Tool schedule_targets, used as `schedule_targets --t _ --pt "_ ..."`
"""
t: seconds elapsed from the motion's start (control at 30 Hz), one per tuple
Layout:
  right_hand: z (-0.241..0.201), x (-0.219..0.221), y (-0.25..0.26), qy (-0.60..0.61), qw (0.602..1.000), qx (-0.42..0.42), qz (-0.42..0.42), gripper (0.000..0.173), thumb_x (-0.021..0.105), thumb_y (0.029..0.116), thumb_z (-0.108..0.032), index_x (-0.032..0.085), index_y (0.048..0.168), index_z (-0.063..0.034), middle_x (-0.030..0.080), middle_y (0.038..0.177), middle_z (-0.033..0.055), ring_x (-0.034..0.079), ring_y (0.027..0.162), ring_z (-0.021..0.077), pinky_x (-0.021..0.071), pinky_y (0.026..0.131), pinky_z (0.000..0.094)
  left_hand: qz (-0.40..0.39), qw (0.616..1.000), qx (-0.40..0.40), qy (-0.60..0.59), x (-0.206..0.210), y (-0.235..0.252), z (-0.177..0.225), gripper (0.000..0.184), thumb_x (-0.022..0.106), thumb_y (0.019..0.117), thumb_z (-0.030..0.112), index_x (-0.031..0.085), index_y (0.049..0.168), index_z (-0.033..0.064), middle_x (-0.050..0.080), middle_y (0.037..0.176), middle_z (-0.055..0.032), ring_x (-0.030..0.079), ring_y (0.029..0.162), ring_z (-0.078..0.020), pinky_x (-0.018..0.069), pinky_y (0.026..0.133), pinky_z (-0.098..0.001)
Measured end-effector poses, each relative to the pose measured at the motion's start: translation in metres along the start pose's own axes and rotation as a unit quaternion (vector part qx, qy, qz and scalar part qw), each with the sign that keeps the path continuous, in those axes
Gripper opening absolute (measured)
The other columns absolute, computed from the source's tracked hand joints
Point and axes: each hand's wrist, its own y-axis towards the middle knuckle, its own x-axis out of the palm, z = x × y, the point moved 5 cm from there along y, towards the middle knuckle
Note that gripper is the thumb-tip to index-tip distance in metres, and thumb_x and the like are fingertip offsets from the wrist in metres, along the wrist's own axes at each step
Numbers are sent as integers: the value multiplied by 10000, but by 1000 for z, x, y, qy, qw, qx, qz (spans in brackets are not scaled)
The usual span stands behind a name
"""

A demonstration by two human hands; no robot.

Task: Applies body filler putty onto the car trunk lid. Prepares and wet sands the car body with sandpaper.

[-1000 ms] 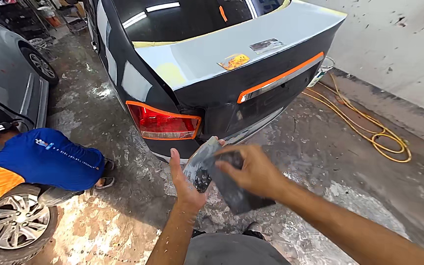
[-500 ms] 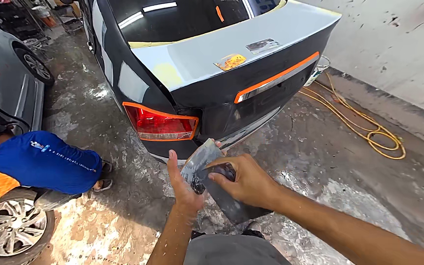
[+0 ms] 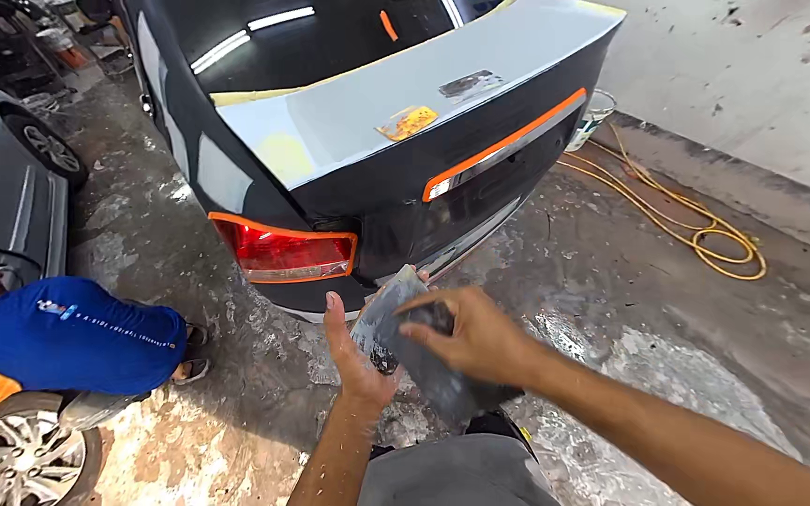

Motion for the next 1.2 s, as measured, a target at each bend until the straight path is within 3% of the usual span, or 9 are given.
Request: schedule_targets --t 0.1,0.2,0.3,0.43,0.53,0.83,1.0,1.1,1.2 --pt "26 -40 5 2 998 11 63 170 720 946 -236 764 1091 -159 749 851 -24 700 707 67 621 652 331 49 999 -15 7 17 16 -19 863 650 680 848 727 1183 151 735 1105 -109 717 1017 -226 611 844 -440" --pt "36 -52 -7 17 1000 2 20 197 689 965 -290 762 1109 -177 739 865 -39 685 735 41 599 681 309 5 1000 -11 20 38 39 -43 887 568 736 869 723 1219 141 728 1183 -127 704 1098 -236 596 893 -418" --pt "80 -108 -2 24 997 13 72 188 711 958 -240 756 1115 -147 752 867 -15 705 716 74 623 662 330 51 998 -29 25 67 61 -73 809 621 709 843 736 1154 177 741 1077 -91 720 998 -217 612 830 -446" --pt "100 -147 -11 35 999 -6 38 198 690 970 -275 761 1109 -153 738 858 -27 683 734 51 596 692 316 -19 999 -26 27 109 101 -112 851 508 802 845 721 1226 139 727 1186 -124 705 1091 -231 594 898 -420" --pt "146 -205 -7 36 995 7 93 172 711 955 -233 761 1091 -141 753 858 -14 707 718 78 624 669 337 31 998 -40 33 137 124 -146 815 565 759 844 726 1178 164 735 1099 -109 717 1013 -240 607 842 -474" --pt "197 -297 -25 79 991 23 102 184 719 947 -233 754 1103 -142 740 867 -4 694 730 83 615 677 351 1 999 -34 38 212 181 -222 796 586 746 839 744 1136 163 747 1063 -107 728 985 -219 612 836 -433" --pt "216 -314 -34 139 990 6 35 180 710 967 -290 766 1075 -157 749 902 -52 696 805 24 609 759 272 -76 995 -10 57 232 205 -240 932 474 817 845 655 1327 86 669 1299 -180 661 1183 -278 570 943 -432" --pt "237 -345 -39 113 986 21 120 176 728 948 -308 783 1077 -202 763 887 -72 714 768 37 634 709 286 -110 991 38 70 235 226 -240 933 528 844 761 501 1494 93 557 1462 -171 550 1337 -294 510 1033 -460" --pt "225 -327 -50 -12 973 10 229 241 663 988 -363 784 1159 -244 757 910 -57 691 752 71 603 682 349 -114 988 64 76 239 238 -253 856 543 885 665 448 1534 116 510 1520 -123 512 1379 -269 476 1085 -454"
